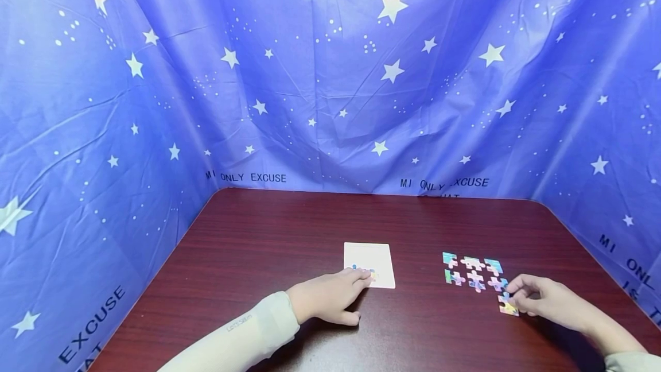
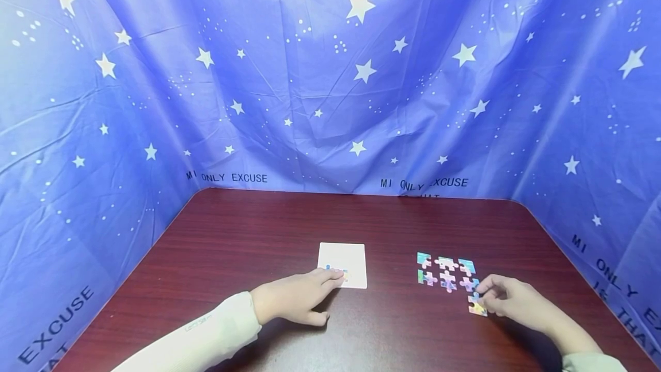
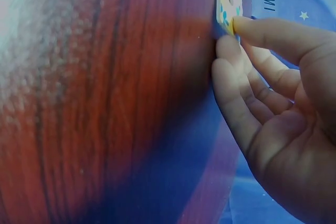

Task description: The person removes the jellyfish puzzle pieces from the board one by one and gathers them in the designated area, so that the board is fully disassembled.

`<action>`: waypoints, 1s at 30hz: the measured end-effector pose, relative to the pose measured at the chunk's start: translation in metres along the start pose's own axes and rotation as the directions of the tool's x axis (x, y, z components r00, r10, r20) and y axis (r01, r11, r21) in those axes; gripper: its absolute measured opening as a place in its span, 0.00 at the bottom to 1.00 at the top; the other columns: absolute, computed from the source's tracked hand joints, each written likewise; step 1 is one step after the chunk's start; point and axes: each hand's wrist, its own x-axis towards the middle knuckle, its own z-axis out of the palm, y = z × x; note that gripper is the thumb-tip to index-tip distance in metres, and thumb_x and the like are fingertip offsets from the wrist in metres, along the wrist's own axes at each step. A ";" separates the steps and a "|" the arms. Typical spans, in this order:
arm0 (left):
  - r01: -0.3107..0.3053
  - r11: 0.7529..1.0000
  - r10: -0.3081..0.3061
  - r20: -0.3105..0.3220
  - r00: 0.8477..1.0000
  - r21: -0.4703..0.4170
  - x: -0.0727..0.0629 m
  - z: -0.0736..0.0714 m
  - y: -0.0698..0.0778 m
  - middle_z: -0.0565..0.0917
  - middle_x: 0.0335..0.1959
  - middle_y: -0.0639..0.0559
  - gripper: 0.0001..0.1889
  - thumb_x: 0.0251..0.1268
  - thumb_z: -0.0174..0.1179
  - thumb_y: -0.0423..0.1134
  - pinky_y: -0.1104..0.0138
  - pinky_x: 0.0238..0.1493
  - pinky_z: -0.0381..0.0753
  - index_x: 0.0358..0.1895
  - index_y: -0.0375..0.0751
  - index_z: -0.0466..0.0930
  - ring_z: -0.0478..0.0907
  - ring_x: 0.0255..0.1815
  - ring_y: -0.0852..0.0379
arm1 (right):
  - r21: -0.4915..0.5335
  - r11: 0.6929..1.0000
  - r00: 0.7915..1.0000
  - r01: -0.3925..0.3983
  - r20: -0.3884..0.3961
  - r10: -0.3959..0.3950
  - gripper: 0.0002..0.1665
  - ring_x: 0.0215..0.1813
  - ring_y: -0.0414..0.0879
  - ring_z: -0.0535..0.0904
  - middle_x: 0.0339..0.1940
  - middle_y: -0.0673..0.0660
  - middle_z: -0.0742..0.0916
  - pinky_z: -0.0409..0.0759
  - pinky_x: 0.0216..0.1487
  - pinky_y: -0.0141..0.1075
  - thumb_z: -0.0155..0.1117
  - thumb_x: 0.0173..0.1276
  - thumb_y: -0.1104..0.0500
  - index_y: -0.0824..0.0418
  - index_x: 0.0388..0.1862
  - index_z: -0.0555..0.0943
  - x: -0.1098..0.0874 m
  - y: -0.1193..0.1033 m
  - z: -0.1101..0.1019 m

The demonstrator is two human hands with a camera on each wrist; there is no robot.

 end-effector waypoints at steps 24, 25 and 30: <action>0.019 1.000 -0.019 0.015 1.000 -0.023 -0.002 -0.001 0.000 0.63 0.76 0.44 0.38 0.67 0.60 0.52 0.68 0.72 0.58 0.74 0.33 0.63 0.61 0.75 0.52 | -0.134 0.989 0.996 -0.055 -0.076 0.045 0.08 0.27 0.31 0.75 0.25 0.39 0.81 0.71 0.27 0.30 0.68 0.61 0.65 0.57 0.37 0.79 0.004 -0.008 0.004; 0.021 0.999 -0.021 0.017 1.000 -0.025 -0.002 -0.001 0.000 0.63 0.76 0.44 0.38 0.67 0.60 0.52 0.68 0.72 0.58 0.74 0.34 0.63 0.61 0.75 0.52 | -0.136 0.989 0.996 -0.054 -0.076 0.044 0.08 0.28 0.30 0.75 0.26 0.39 0.81 0.71 0.27 0.30 0.68 0.61 0.65 0.58 0.37 0.79 0.006 -0.010 0.004; 0.012 1.000 -0.012 0.010 1.000 -0.012 -0.002 -0.003 0.000 0.64 0.75 0.43 0.37 0.67 0.60 0.52 0.68 0.73 0.56 0.73 0.33 0.64 0.61 0.75 0.52 | -0.138 0.989 0.997 -0.053 -0.058 0.046 0.07 0.30 0.31 0.79 0.27 0.41 0.84 0.74 0.30 0.30 0.68 0.62 0.64 0.59 0.39 0.80 0.014 -0.022 0.003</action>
